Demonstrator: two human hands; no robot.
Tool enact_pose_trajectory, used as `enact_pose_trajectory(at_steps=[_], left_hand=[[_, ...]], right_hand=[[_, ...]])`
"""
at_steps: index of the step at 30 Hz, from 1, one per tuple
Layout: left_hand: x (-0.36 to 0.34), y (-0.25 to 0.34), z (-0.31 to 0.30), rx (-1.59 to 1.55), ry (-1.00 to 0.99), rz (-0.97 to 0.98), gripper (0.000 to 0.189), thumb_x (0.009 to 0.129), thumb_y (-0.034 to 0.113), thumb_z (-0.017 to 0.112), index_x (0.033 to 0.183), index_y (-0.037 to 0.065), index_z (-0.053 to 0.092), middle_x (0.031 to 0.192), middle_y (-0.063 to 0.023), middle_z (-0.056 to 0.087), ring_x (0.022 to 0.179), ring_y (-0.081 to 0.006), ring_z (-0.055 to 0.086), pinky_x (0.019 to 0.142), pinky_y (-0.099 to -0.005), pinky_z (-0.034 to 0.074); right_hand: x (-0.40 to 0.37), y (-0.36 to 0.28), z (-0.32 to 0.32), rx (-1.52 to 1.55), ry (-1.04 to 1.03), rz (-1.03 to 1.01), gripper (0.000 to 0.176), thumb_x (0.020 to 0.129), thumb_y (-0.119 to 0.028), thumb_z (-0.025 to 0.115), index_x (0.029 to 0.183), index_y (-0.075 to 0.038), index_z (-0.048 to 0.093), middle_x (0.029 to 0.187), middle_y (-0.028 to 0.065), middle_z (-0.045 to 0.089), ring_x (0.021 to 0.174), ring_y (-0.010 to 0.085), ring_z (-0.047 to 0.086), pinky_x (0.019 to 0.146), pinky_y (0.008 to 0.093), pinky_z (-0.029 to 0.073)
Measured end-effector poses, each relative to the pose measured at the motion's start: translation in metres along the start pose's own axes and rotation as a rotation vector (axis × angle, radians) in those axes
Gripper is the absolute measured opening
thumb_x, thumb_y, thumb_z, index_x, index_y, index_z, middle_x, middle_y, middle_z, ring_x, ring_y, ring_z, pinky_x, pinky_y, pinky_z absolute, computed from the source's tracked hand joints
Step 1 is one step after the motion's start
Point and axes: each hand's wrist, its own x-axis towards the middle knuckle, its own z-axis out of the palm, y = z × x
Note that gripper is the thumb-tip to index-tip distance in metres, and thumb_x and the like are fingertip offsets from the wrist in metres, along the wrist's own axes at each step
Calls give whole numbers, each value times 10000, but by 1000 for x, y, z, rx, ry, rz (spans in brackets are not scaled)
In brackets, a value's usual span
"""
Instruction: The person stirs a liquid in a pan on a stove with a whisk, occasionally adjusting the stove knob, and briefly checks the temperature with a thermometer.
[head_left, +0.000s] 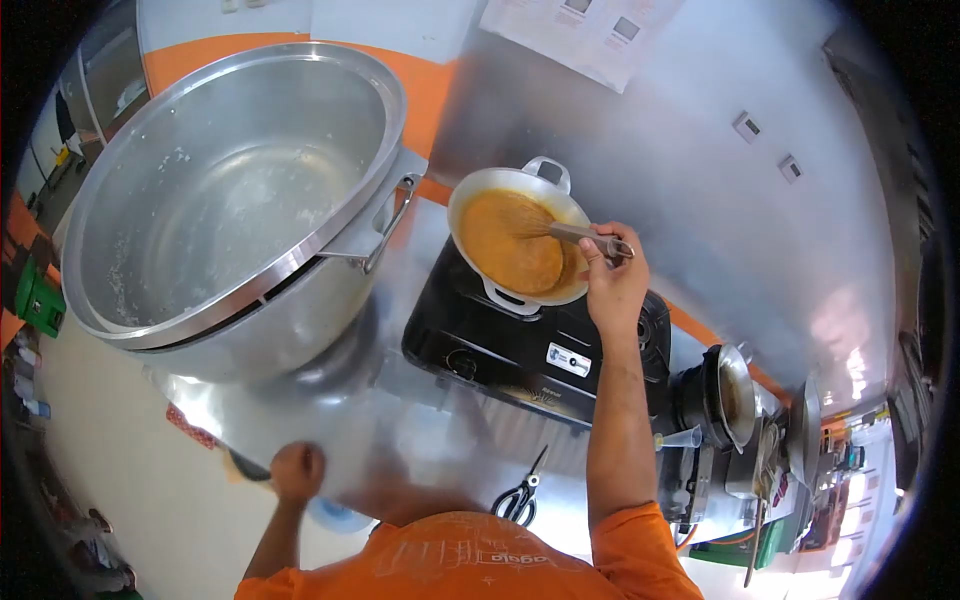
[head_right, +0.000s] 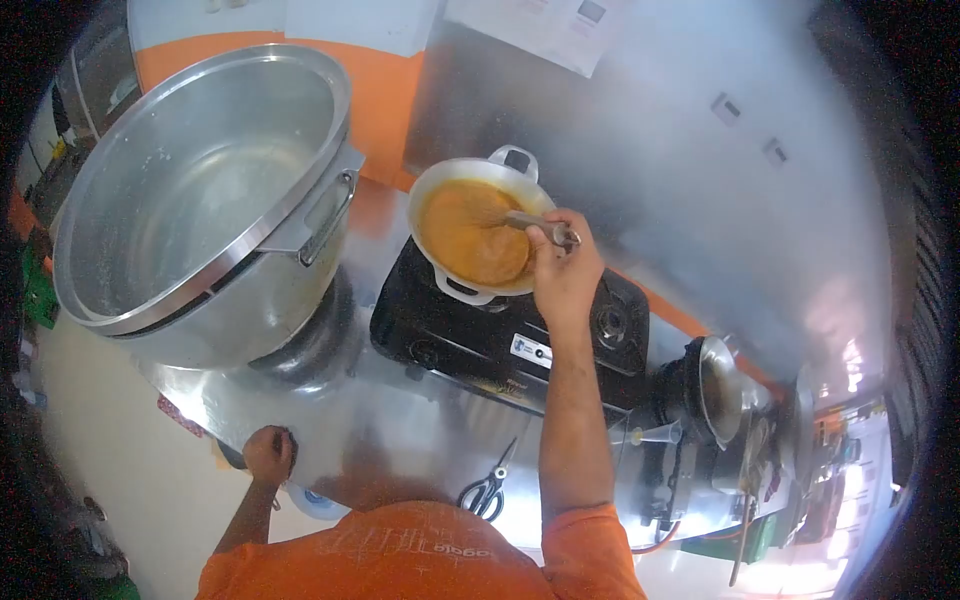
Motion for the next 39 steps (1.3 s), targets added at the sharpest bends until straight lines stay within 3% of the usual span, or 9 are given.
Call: enact_pose_trajectory(at_steps=[4,7,13,14,27,31,33,36,39], left_hand=[[0,2,-4,-12,-16,38,109,772,143,617,702,66,586,618,-120,556,590,-337,562,566,-454,447],[-2,-3,2,-30,19,49,96,768,141,618,719,64,589,632,-123,558,592,-340,558,572,-447,450],[3,5,-4,-6,0,23,82,774,143,619,729,80,591,637,-114,568,594,-330,565,565,-438,452],[3,3,-2,-9,15,37,83,777,137,618,724,80,589,632,-113,564,589,-327,562,558,-436,450],[-3,-5,1,45,-9,56,56,756,103,615,733,77,571,630,-111,554,585,-324,554,540,-435,435],[-1,1,-3,35,-62,-11,92,811,152,633,793,65,610,691,-143,601,653,-369,601,614,-457,474],[-1,0,-1,53,-65,-19,90,810,150,636,795,65,611,693,-145,603,649,-369,602,614,-459,474],[-1,-4,2,42,-2,36,63,790,134,620,764,78,604,651,-123,584,598,-337,578,567,-442,460],[-2,-5,5,42,29,55,47,778,122,609,750,85,602,629,-112,572,572,-321,564,540,-432,452]], right_hand=[[-2,-8,-12,-130,32,-9,179,875,-85,702,1006,-28,595,811,66,649,736,122,582,694,277,482],[-8,-16,-24,-128,20,95,204,862,-99,723,999,-26,591,802,67,654,741,120,585,694,278,483],[-16,-12,-16,51,43,108,233,843,-101,745,996,-16,590,808,70,655,748,118,588,695,279,485],[-14,-2,-12,6,43,37,226,843,-102,744,998,-26,600,801,65,650,756,117,591,696,276,485],[-18,-19,-27,-170,8,85,207,850,-84,730,1008,-37,605,745,57,640,664,102,564,627,263,476],[-24,-25,-28,59,5,162,192,868,-66,711,1021,-26,601,763,47,639,637,68,539,578,224,453],[-26,-25,-22,197,20,191,190,877,-58,701,1033,-22,599,770,43,635,632,56,529,560,207,442],[-29,-27,-15,157,6,229,193,868,-63,708,1028,-18,612,785,58,644,648,72,541,588,221,454],[-26,-3,-8,8,34,76,195,853,-66,719,1018,-19,625,789,66,650,665,94,549,615,242,459]])
